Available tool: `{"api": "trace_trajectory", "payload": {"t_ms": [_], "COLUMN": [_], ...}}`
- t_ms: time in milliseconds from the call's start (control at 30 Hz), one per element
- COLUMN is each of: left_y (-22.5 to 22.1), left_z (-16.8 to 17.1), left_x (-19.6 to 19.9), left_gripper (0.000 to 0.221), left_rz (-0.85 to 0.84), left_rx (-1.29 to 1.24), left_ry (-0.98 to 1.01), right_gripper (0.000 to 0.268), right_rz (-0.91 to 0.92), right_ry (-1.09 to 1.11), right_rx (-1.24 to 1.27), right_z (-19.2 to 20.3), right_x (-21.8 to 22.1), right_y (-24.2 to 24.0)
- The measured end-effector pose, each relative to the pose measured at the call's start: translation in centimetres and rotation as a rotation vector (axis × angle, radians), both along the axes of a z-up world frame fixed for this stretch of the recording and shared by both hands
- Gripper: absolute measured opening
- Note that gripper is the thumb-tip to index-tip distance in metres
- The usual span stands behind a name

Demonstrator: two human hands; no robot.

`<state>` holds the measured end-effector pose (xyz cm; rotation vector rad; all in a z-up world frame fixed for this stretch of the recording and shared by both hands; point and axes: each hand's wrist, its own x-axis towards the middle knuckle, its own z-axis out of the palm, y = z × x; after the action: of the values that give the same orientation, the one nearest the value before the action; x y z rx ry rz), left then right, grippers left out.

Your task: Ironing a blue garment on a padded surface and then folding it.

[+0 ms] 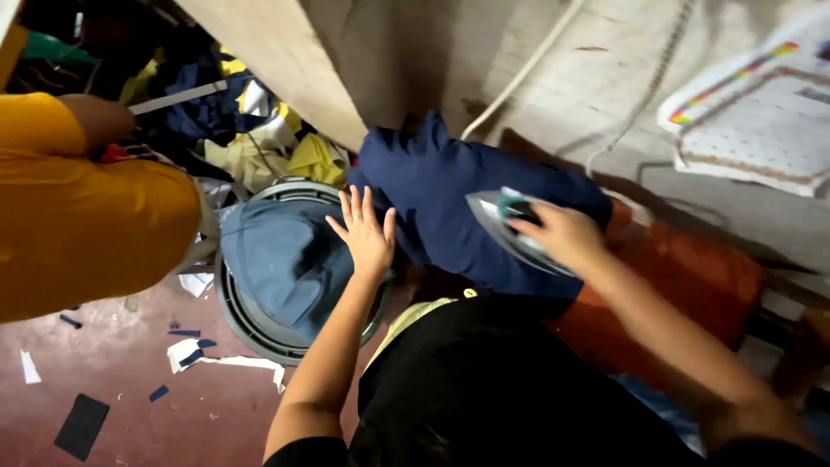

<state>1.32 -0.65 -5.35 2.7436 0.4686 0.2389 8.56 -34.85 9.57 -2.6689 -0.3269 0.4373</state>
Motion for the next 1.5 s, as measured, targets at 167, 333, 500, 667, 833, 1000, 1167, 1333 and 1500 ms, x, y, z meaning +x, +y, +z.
{"api": "trace_trajectory", "payload": {"t_ms": [167,333,500,667,833,1000,1167,1333,1500], "left_y": [2.0,6.9,11.0,8.2,2.6,-0.9,-0.7,-0.5,-0.3], "left_z": [0.3,0.2,-3.3,-3.3,1.2,1.4,0.0,-0.4,-0.3], "left_x": [0.0,-0.3,-3.1,-1.4,4.1,7.5,5.9,5.4,6.0], "left_gripper": [0.058,0.052,0.044,0.046,0.059,0.068,0.073,0.074,0.074], "left_rz": [0.072,0.133,0.179,0.059,-0.195,-0.360,-0.335,-0.340,-0.367], "left_rx": [-0.079,-0.044,-0.097,-0.088,-0.070,-0.048,0.035,-0.018,-0.082], "left_ry": [-0.058,-0.084,-0.146,-0.207,-0.183,0.019,0.096,0.090,0.109], "right_gripper": [0.051,0.056,0.062,0.052,0.051,0.059,0.066,0.062,0.065], "right_rz": [0.179,0.062,-0.344,-0.408,-0.238,-0.017,-0.098,-0.218,-0.122], "right_ry": [-0.340,-0.091,0.005,-0.093,-0.122,-0.200,-0.122,-0.082,0.024], "right_rx": [0.135,0.020,0.066,-0.088,0.023,0.089,0.088,0.011,-0.065], "right_z": [-4.1,-2.9,-3.0,-10.2,-5.9,-2.8,-3.0,-2.7,-2.7], "right_x": [5.5,5.8,-0.6,-3.2,2.1,7.8,6.6,2.9,5.2], "right_y": [15.8,14.2,-0.3,-15.8,-3.5,8.2,6.6,-1.5,0.8]}}
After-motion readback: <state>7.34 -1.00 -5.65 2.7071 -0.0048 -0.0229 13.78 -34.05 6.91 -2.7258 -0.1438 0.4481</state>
